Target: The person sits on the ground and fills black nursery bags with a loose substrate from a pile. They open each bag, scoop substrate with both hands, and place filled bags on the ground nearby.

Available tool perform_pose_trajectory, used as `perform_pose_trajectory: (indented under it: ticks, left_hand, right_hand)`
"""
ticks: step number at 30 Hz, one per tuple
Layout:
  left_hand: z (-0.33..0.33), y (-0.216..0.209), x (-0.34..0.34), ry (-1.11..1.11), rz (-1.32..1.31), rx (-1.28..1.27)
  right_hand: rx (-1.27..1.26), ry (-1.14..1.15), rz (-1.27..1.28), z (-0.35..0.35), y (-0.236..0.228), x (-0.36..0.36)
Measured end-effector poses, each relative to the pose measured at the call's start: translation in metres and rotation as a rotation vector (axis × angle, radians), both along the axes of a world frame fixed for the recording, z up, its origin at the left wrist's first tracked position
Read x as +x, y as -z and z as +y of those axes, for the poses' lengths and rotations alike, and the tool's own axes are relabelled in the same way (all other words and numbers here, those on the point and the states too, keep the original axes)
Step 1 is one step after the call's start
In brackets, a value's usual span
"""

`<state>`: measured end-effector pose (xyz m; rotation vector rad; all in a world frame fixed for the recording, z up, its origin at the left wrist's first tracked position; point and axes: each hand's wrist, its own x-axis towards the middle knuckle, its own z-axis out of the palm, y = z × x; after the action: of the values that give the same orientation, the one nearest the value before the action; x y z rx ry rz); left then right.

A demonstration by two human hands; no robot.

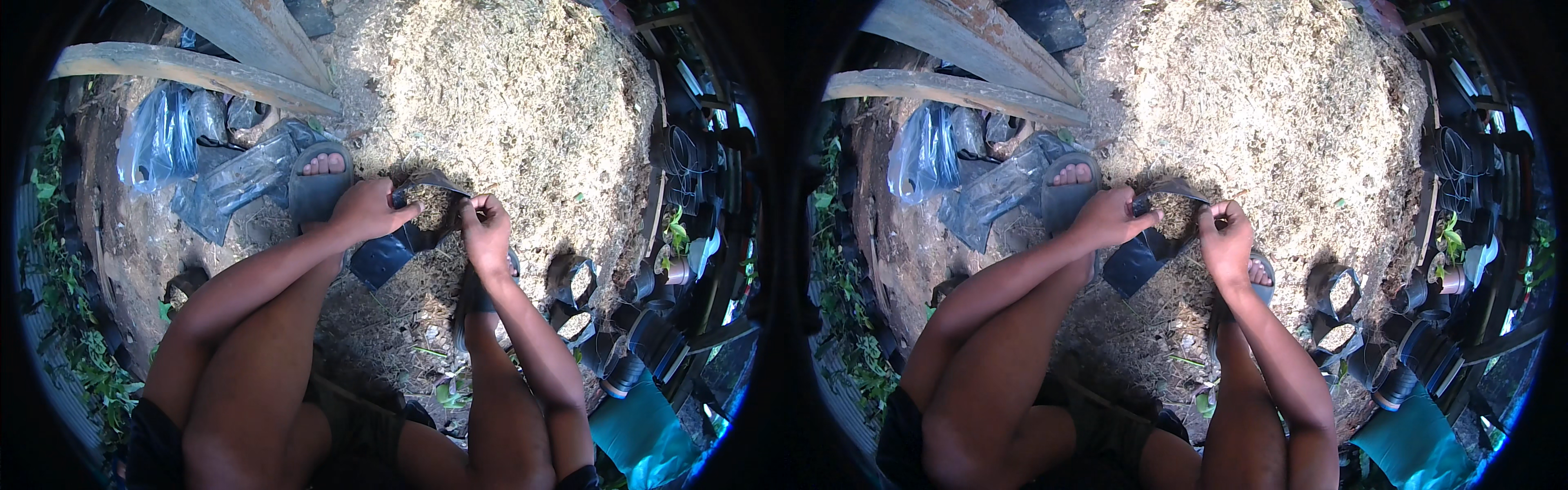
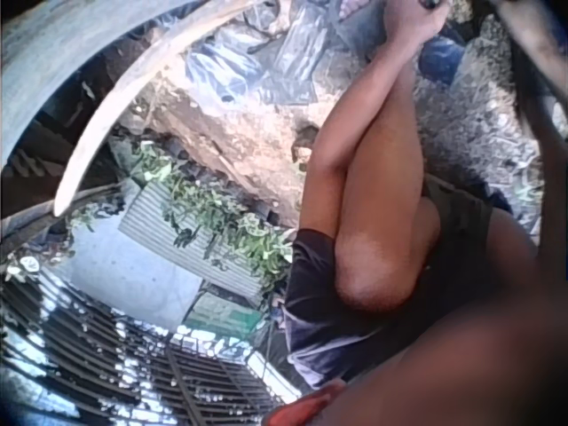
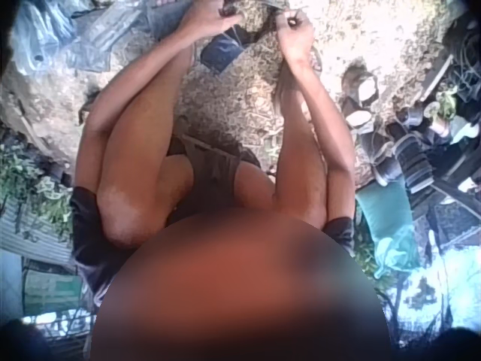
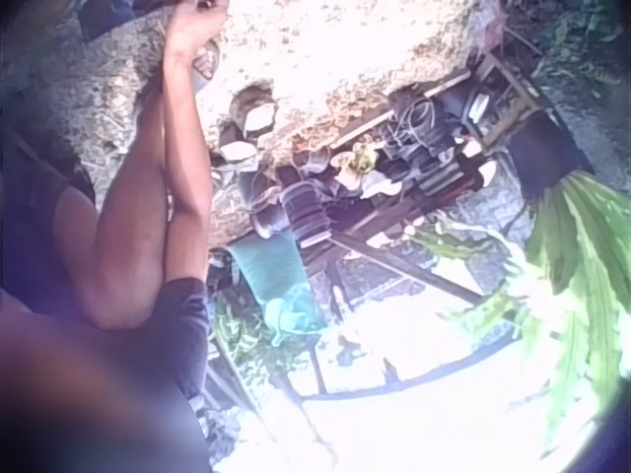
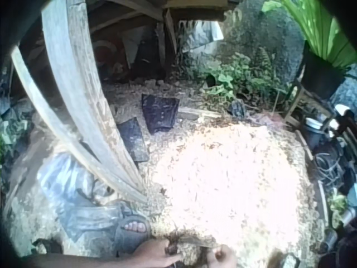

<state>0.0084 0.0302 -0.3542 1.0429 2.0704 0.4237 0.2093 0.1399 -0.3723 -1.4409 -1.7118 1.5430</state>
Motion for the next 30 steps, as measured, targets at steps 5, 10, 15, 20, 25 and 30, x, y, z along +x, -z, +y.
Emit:
perform_pose_trajectory:
  ticks: [5, 10, 15, 20, 25, 30]
  left_hand:
    - [-0.001, 0.006, 0.000, 0.172, -0.110, -0.173]
    - [-0.005, 0.024, 0.003, 0.100, -0.378, -0.072]
    - [-0.005, 0.027, 0.003, 0.012, -0.519, -0.198]
    - [-0.007, 0.029, 0.002, -0.100, -0.638, -0.096]
    - [-0.005, 0.033, 0.001, -0.136, -0.659, -0.076]
    - [-0.006, 0.031, 0.001, -0.156, -0.649, -0.056]
  right_hand:
    - [-0.008, 0.010, 0.032, -0.001, -0.007, -0.006]
    - [0.040, -0.015, 0.021, 0.000, -0.019, -0.005]
    - [0.145, 0.010, 0.042, 0.010, 0.000, 0.003]
    - [0.752, 0.268, -0.400, 0.037, 0.043, 0.049]
    - [0.465, 0.556, -0.154, 0.071, 0.071, 0.102]
    - [0.441, 0.564, 0.060, 0.084, 0.068, 0.122]
